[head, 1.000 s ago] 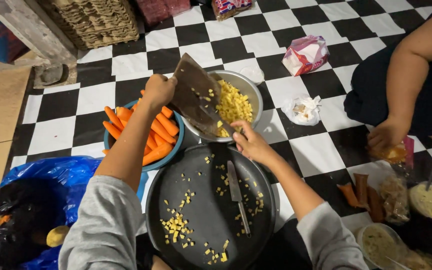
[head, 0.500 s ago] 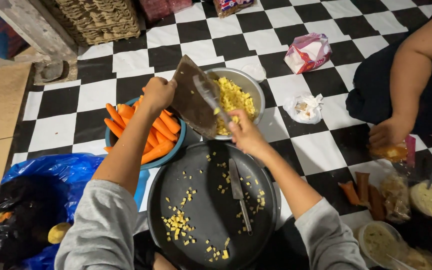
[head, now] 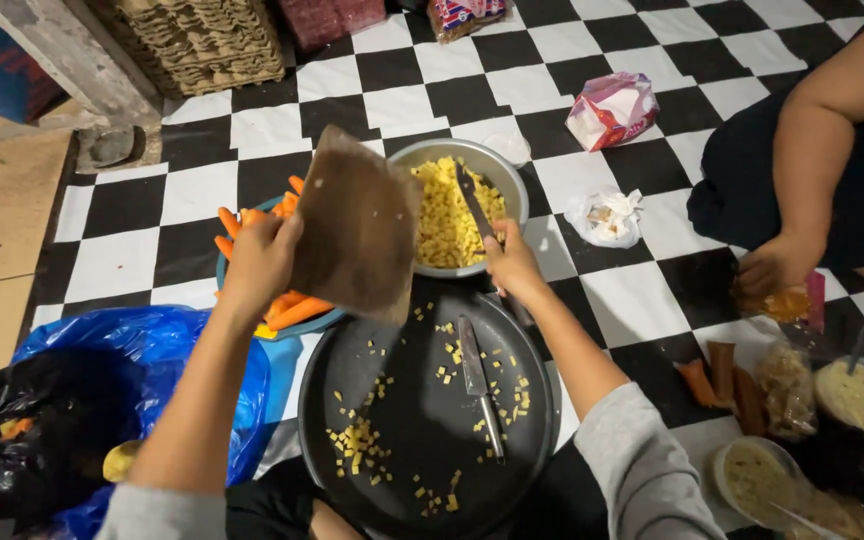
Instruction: Dicing a potato into small cubes using a knife on a wooden board.
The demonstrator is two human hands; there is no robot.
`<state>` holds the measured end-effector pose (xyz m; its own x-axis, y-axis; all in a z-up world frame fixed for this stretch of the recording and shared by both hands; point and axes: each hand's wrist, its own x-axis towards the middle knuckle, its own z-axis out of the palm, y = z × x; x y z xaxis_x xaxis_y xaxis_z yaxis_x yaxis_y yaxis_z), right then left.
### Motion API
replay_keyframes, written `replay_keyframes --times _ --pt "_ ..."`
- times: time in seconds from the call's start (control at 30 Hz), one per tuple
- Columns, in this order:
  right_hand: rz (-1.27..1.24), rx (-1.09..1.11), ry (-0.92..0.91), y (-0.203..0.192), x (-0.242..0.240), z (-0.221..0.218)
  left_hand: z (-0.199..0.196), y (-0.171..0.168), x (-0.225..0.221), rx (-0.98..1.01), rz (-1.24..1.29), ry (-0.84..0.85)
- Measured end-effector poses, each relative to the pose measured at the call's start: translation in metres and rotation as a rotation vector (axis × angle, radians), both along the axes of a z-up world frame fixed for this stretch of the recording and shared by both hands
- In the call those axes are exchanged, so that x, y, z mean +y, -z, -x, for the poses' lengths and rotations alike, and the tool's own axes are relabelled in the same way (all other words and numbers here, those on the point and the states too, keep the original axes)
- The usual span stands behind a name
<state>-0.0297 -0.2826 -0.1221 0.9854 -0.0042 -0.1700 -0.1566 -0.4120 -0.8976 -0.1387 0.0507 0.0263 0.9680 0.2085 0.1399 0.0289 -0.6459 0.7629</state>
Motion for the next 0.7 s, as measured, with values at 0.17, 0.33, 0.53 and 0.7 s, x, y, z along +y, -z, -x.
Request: replay_keyframes --times 0.17,0.33,0.53,0.7 --pt "0.254 -0.113 -0.047 -0.031 0.007 0.014 0.096 0.043 -0.009 0.033 0.184 -0.06" --pt "0.366 -0.395 -0.102 -0.006 0.001 0.053 0.174 0.153 -0.012 0.256 0.432 -0.278" --pt "0.017 -0.234 0.001 0.016 0.007 0.163 0.215 0.297 -0.037 0.265 0.733 -0.316" --pt "0.022 -0.037 -0.005 0.03 0.011 0.262 0.214 0.303 -0.057 0.42 0.58 -0.171"
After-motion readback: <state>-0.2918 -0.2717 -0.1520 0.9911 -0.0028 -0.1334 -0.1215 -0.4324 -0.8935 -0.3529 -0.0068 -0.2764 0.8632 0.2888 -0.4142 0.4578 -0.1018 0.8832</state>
